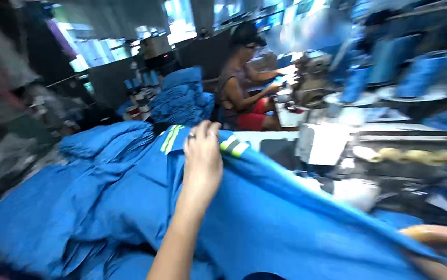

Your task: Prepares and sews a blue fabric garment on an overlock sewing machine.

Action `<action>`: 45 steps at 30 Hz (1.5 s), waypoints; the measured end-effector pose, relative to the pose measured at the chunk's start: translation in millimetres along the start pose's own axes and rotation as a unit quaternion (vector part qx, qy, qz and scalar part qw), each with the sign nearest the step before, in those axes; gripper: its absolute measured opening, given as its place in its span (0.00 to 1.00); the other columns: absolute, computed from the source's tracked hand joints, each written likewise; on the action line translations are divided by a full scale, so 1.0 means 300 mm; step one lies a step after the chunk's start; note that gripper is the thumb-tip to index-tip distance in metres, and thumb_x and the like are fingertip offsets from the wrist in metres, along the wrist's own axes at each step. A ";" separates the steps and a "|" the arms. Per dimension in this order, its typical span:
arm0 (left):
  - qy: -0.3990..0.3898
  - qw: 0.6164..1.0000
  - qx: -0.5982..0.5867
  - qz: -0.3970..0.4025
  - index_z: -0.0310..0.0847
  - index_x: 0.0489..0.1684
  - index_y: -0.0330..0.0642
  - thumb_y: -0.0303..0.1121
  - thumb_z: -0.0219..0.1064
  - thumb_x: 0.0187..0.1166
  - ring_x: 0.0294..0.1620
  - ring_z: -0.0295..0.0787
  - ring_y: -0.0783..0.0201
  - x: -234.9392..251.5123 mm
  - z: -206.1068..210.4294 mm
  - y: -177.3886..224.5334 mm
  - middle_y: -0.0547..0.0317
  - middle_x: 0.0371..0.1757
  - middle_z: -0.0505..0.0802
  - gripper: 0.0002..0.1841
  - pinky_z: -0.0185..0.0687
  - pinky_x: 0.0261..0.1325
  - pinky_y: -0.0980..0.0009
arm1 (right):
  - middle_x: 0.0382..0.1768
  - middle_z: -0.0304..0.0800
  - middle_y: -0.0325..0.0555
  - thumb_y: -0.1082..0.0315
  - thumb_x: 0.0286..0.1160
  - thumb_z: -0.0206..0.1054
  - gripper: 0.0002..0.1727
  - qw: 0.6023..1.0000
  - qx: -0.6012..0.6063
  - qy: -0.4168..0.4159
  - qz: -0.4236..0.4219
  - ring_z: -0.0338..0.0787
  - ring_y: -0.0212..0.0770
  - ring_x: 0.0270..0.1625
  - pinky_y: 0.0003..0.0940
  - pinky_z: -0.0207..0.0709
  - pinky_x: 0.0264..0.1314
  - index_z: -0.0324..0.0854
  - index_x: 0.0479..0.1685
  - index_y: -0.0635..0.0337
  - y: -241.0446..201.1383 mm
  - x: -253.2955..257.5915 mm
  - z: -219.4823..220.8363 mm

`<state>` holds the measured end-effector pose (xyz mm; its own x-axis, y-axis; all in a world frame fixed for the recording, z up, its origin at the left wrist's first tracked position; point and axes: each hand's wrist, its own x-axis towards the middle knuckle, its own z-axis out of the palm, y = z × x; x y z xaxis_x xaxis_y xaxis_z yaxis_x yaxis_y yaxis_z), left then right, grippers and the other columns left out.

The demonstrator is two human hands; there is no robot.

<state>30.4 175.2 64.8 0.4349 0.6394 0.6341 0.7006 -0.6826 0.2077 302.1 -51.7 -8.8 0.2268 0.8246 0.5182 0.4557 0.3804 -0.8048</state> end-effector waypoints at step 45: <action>-0.167 0.933 -0.309 -0.072 0.93 0.36 0.50 0.36 0.72 0.70 0.32 0.89 0.82 -0.120 0.477 0.205 0.74 0.33 0.94 0.05 0.87 0.36 0.82 | 0.33 0.96 0.41 0.81 0.67 0.73 0.03 0.903 0.249 0.028 0.349 0.96 0.35 0.34 0.34 0.93 0.43 0.88 0.37 0.66 0.303 -0.213 0.244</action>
<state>138.6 160.9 -51.8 0.5862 0.7446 0.3193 0.3505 -0.5884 0.7287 266.1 -39.2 -136.4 0.3597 0.9187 -0.1630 -0.2553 -0.0711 -0.9642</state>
